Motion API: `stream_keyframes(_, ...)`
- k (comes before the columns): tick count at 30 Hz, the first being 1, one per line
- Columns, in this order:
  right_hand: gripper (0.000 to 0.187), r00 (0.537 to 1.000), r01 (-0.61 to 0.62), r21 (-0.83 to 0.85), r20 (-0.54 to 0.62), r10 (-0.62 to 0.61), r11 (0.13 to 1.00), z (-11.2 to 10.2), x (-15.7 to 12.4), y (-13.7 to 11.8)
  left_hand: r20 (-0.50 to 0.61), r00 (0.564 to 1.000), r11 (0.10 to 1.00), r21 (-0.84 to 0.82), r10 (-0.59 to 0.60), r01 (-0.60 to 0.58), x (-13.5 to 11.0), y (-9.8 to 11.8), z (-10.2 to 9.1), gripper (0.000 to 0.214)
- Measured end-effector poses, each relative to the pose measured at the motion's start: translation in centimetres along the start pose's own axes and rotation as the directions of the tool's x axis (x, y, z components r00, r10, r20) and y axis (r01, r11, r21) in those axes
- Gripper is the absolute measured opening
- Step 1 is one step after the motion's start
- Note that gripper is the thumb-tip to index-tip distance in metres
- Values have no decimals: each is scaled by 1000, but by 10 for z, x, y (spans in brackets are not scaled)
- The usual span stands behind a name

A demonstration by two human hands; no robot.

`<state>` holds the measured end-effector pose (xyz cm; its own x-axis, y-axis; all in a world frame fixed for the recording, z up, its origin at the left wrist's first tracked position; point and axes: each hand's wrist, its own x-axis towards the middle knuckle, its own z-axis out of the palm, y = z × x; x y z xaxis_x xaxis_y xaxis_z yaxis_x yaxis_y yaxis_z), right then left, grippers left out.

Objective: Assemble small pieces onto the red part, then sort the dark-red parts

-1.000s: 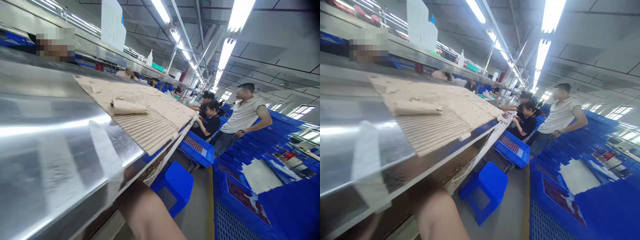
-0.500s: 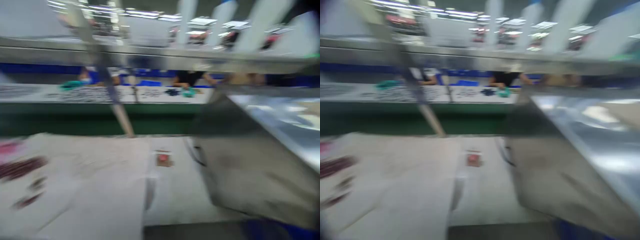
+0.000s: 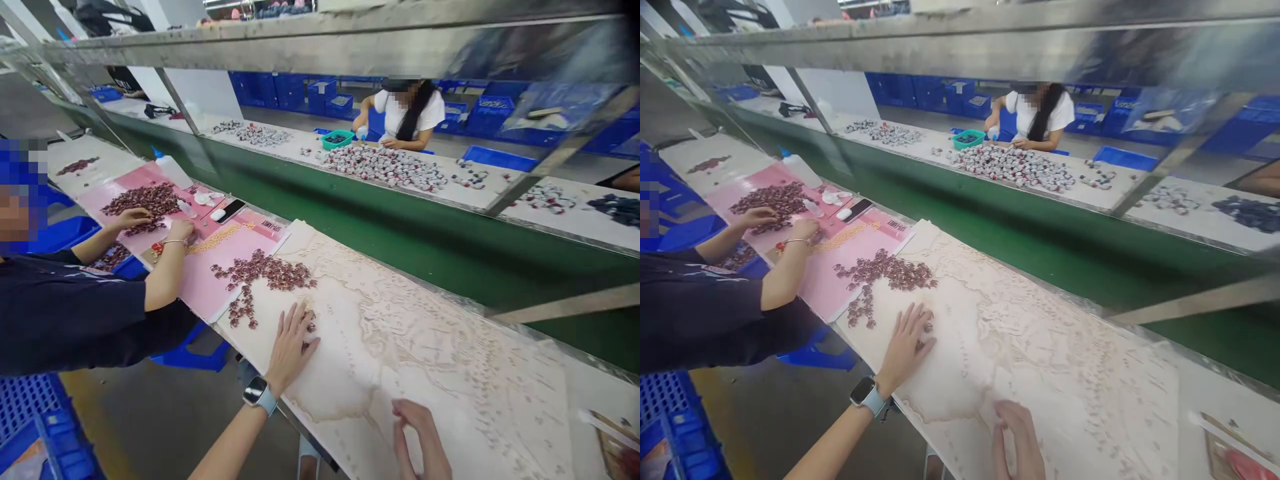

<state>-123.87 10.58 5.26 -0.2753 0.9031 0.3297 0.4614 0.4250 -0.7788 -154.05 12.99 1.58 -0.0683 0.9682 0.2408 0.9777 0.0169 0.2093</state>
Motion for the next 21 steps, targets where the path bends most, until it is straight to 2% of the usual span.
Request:
stream_keyframes(4, 20, 992, 37, 1, 117, -36, 999, 72, 63, -5, 55, 995, 996, -35, 88, -86, 33, -46, 9, 59)
stream_keyframes(7, 24, 989, 12, -45, 146, -5, 999, 118, 98, -7, 31, 995, 994, -50, 96, -95, 65, -70, 13, 63)
stream_keyframes(9, 27, 988, -10, -90, 151, 24, 996, 145, 118, -8, 2, 997, 995, -53, 83, -83, 75, -83, 9, 66)
stream_keyframes(11, 34, 988, -25, -136, 149, 46, 990, 169, 136, -9, -63, 998, 999, -37, -27, 25, 66, -92, -1, 68)
stream_keyframes(12, 40, 987, -29, -159, 149, 53, 987, 181, 144, -10, -113, 984, 991, -23, -135, 133, 54, -95, -7, 67)
stream_keyframes(14, 53, 986, -19, -202, 159, 52, 979, 205, 157, -12, -218, 901, 924, -9, -375, 382, 23, -99, -17, 67)
stream_keyframes(15, 58, 984, -4, -220, 171, 43, 975, 216, 163, -14, -229, 872, 897, -3, -432, 443, 8, -102, -20, 70)
stream_keyframes(18, 63, 979, 52, -265, 205, 3, 963, 249, 177, -19, -186, 848, 861, 22, -496, 508, -21, -114, -20, 82)
stream_keyframes(21, 65, 983, 58, -312, 182, 0, 948, 273, 188, -23, -135, 862, 867, 36, -488, 496, -16, -132, -16, 85)
